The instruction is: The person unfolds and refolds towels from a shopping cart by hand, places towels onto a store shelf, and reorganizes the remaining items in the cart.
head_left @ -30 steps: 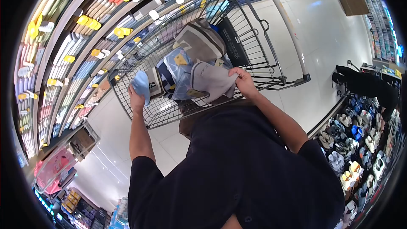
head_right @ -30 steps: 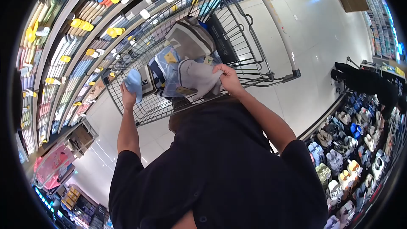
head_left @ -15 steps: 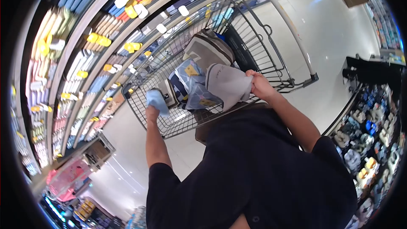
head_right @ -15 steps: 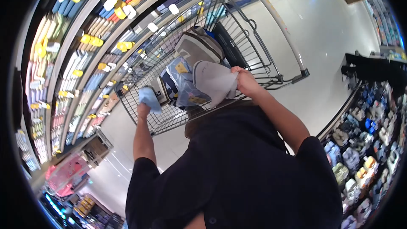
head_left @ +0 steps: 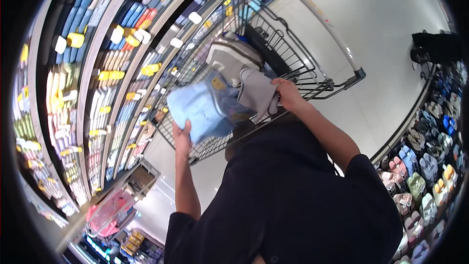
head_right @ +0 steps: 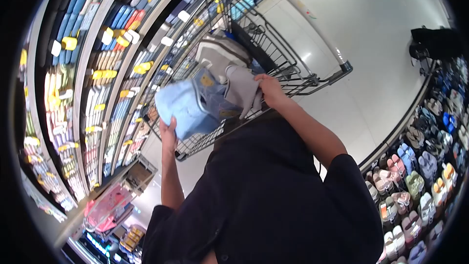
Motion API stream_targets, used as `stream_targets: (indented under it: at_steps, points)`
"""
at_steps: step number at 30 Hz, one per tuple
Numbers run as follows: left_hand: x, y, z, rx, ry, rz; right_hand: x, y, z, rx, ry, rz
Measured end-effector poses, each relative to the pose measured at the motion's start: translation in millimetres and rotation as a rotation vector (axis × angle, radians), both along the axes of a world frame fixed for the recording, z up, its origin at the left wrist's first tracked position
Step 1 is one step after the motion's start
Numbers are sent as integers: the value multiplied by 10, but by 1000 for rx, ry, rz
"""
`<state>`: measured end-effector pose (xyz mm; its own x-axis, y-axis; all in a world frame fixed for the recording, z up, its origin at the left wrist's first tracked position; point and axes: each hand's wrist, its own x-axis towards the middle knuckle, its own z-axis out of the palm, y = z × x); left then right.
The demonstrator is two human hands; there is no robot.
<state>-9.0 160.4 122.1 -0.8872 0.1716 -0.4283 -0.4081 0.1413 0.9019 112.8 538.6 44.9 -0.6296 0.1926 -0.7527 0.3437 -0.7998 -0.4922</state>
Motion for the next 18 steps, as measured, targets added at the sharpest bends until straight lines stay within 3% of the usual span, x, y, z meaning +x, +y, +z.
stream_targets:
  at_steps: [2, 4, 11, 16, 18]
  points:
    - [24, 118, 51, 23, -77, 43, 26, -3, -31, -41, -1, 25]
    - [-30, 231, -42, 203, -113, -25, -2, 78, -7, -83, 5, 39]
    - [79, 484, -134, 316, -75, -52, -66, 158, 109, -135, 72, 126]
    - [161, 652, 102, 377, -7, 16, -182, 163, 195, -134, 152, 224]
    - [198, 686, 207, 482, -102, 39, -230, 153, 249, -133, 186, 280]
